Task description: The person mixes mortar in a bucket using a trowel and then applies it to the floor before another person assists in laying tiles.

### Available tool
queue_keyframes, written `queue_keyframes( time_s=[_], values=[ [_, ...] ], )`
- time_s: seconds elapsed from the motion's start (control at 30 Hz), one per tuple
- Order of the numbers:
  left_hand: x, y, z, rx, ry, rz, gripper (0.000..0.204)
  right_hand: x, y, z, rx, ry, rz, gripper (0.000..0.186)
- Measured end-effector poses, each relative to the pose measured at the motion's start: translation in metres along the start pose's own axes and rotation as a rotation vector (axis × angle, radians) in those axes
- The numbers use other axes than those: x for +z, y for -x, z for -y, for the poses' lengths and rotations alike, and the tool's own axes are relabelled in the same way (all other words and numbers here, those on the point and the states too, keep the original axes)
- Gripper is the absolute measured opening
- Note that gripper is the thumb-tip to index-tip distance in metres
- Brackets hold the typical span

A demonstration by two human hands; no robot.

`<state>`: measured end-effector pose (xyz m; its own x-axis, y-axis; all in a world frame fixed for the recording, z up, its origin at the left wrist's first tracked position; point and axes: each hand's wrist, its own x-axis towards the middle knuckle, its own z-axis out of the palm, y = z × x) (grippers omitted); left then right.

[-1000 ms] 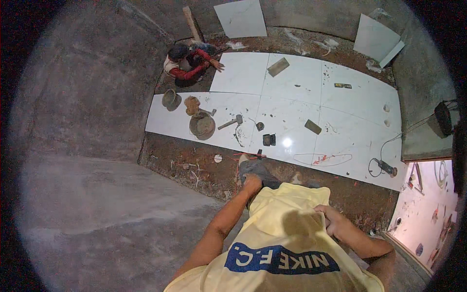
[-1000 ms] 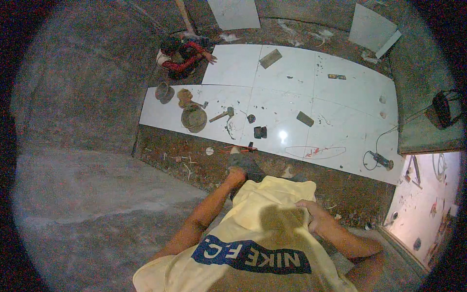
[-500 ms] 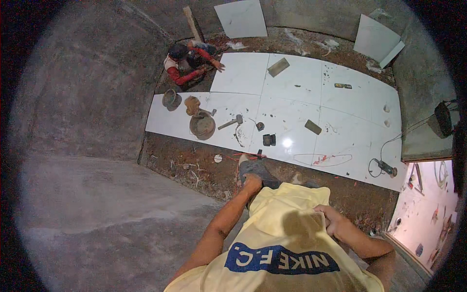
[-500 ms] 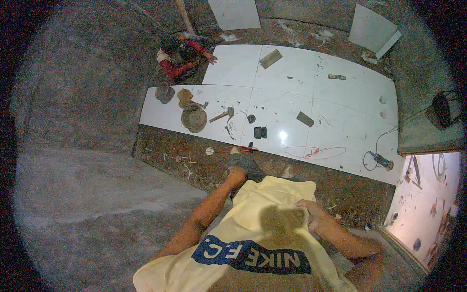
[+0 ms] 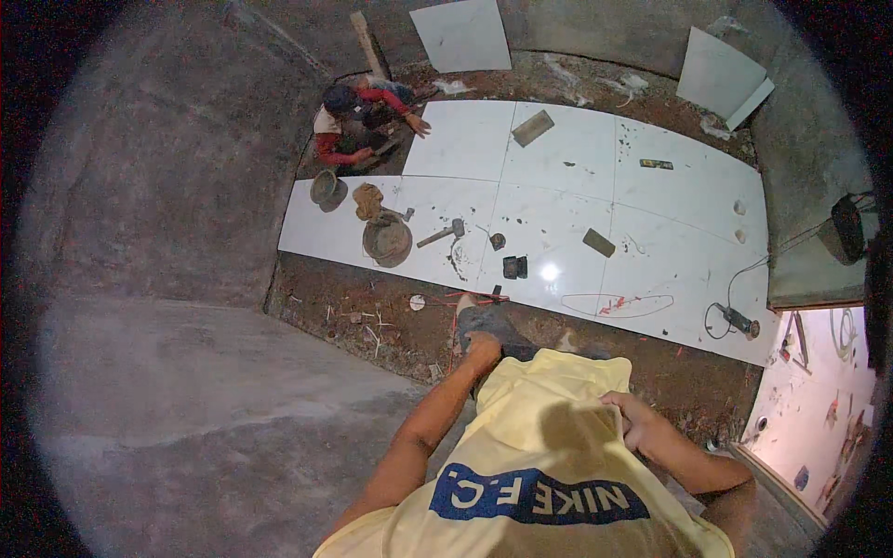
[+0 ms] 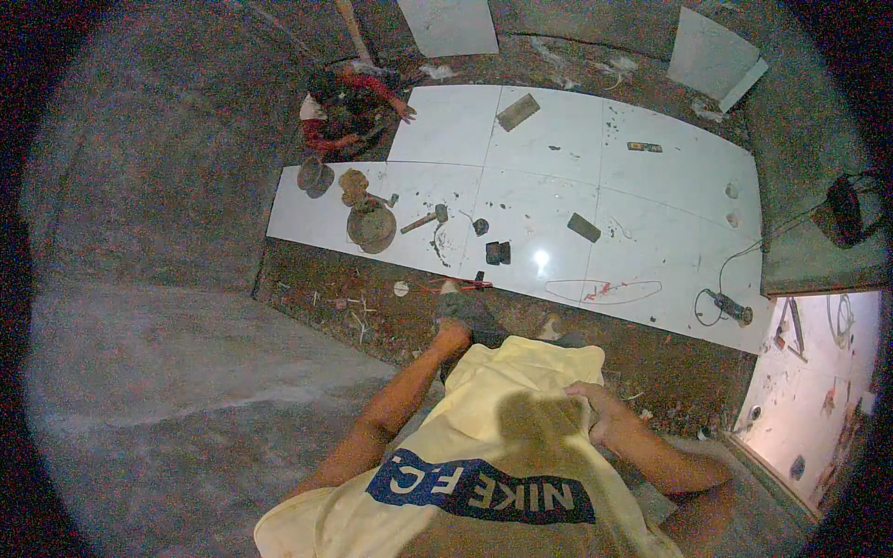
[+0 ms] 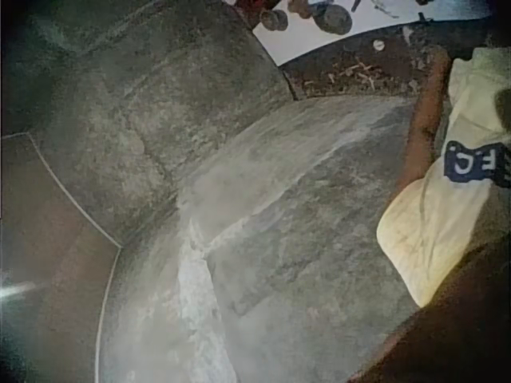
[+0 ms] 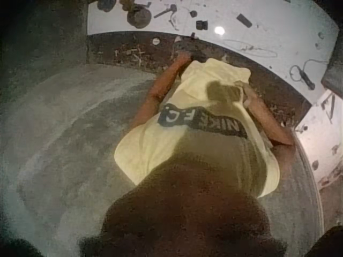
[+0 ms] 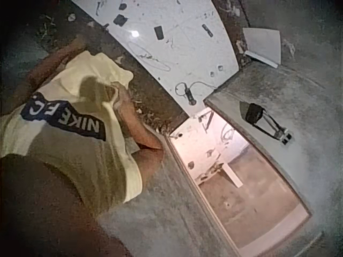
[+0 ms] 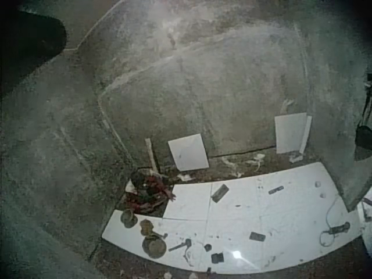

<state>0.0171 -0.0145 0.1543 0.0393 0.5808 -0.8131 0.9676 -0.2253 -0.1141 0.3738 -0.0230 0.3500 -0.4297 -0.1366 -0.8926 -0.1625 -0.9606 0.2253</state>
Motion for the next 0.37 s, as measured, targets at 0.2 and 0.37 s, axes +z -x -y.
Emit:
queue_keyframes(
  time_s=[0.2,0.37],
  values=[
    [-0.006,0.003,-0.004,-0.001,0.023,-0.083,0.037,-0.007,-0.004,0.003,0.038,0.025,-0.086,0.019],
    [0.049,-0.016,0.016,-0.144,0.098,-0.043,0.035,-0.004,-0.011,0.008,0.053,0.106,0.048,0.02]
  ],
)
